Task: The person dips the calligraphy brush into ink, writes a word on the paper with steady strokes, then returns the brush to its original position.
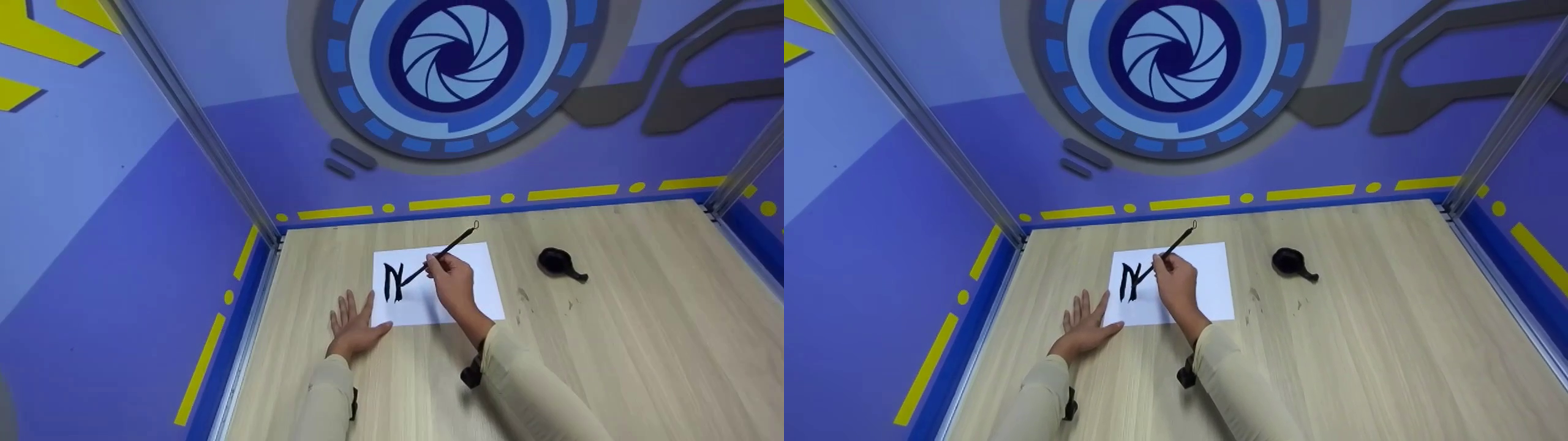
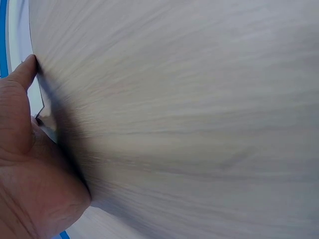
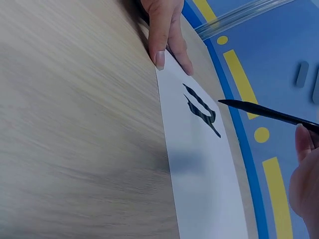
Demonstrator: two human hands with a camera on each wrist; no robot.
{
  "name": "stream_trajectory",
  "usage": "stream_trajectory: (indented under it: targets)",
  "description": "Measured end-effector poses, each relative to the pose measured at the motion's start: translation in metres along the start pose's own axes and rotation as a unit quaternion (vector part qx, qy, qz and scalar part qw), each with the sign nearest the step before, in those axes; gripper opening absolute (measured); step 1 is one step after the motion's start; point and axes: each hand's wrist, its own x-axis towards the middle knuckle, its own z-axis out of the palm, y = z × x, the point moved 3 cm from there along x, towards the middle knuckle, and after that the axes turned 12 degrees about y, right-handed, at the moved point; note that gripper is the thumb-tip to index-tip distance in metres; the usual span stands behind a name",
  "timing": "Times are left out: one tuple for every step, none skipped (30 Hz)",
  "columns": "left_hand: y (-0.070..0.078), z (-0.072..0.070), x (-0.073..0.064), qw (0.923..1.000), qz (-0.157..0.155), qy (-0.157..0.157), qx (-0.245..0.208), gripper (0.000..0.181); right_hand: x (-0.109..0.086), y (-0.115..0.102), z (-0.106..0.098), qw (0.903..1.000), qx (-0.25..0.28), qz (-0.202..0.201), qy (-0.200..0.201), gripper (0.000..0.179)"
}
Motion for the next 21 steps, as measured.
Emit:
stream_trajectory:
  targets:
    - [-0.001, 0.000, 0.000, 1.0000, 0.001, 0.002, -0.001, 0.094, 0.000, 0.000, 0.000, 1.0000, 0.002, -0.002, 0.000, 0.024]
    - [-0.001, 0.001, 0.000, 1.0000, 0.004, 0.004, -0.004, 0.094, 0.000, 0.000, -0.001, 1.0000, 0.005, -0.002, -0.001, 0.024]
    - [-0.002, 0.001, 0.001, 1.0000, 0.004, 0.004, -0.004, 0.095, 0.000, -0.001, -0.001, 1.0000, 0.009, -0.002, -0.001, 0.024]
    - [-0.002, 0.001, 0.001, 0.9999, 0.005, 0.006, -0.007, 0.094, 0.000, 0.000, -0.002, 1.0000, 0.010, 0.000, 0.000, 0.024]
    - [-0.003, 0.001, 0.001, 0.9999, 0.007, 0.008, -0.008, 0.094, 0.000, 0.000, -0.002, 0.9999, 0.012, 0.001, 0.000, 0.023]
    - [-0.003, 0.002, 0.002, 0.9999, 0.007, 0.009, -0.009, 0.093, 0.000, 0.000, -0.003, 0.9999, 0.012, 0.002, 0.001, 0.022]
    - [-0.003, 0.002, 0.001, 0.9999, 0.004, 0.008, -0.007, 0.093, -0.001, 0.001, -0.003, 0.9999, 0.010, 0.002, 0.002, 0.021]
    - [-0.004, 0.002, 0.001, 1.0000, 0.002, 0.008, -0.006, 0.093, -0.001, 0.001, -0.003, 1.0000, 0.009, 0.003, 0.004, 0.020]
    - [-0.003, 0.002, 0.001, 1.0000, 0.001, 0.007, -0.004, 0.093, -0.001, 0.001, -0.003, 1.0000, 0.008, 0.002, 0.005, 0.019]
    - [-0.003, 0.002, 0.000, 1.0000, 0.000, 0.008, -0.002, 0.092, -0.001, 0.002, -0.004, 1.0000, 0.007, 0.002, 0.006, 0.018]
    - [-0.002, 0.001, -0.001, 1.0000, -0.001, 0.006, 0.000, 0.092, -0.001, 0.002, -0.004, 1.0000, 0.005, 0.002, 0.007, 0.017]
    - [0.000, 0.000, -0.003, 1.0000, -0.003, 0.003, 0.001, 0.092, -0.001, 0.003, -0.004, 1.0000, 0.003, 0.002, 0.008, 0.017]
    - [0.002, -0.002, -0.004, 1.0000, -0.004, -0.001, 0.002, 0.092, -0.001, 0.003, -0.005, 1.0000, 0.002, 0.003, 0.009, 0.016]
    - [0.004, -0.004, -0.006, 1.0000, -0.004, -0.004, 0.001, 0.092, -0.001, 0.003, -0.005, 0.9999, 0.001, 0.004, 0.010, 0.016]
    - [0.007, -0.006, -0.008, 1.0000, -0.003, -0.005, -0.002, 0.092, -0.002, 0.004, -0.006, 0.9999, -0.001, 0.004, 0.010, 0.016]
    - [0.009, -0.009, -0.010, 1.0000, -0.003, -0.005, -0.008, 0.092, -0.002, 0.004, -0.006, 0.9999, -0.004, 0.003, 0.011, 0.016]
    - [0.011, -0.011, -0.011, 0.9999, -0.004, -0.007, -0.012, 0.092, -0.002, 0.004, -0.007, 0.9999, -0.008, 0.003, 0.012, 0.016]
    - [0.013, -0.013, -0.012, 0.9998, -0.004, -0.008, -0.018, 0.092, -0.002, 0.004, -0.007, 0.9999, -0.010, 0.003, 0.013, 0.016]
    - [0.014, -0.015, -0.013, 0.9997, -0.003, -0.007, -0.024, 0.091, -0.002, 0.004, -0.007, 0.9998, -0.014, 0.003, 0.014, 0.017]
    - [0.014, -0.016, -0.014, 0.9997, -0.003, -0.007, -0.025, 0.091, -0.002, 0.005, -0.008, 0.9997, -0.017, 0.002, 0.015, 0.017]
    - [0.014, -0.016, -0.014, 0.9997, -0.004, -0.008, -0.025, 0.091, -0.002, 0.005, -0.008, 0.9997, -0.019, 0.003, 0.014, 0.017]
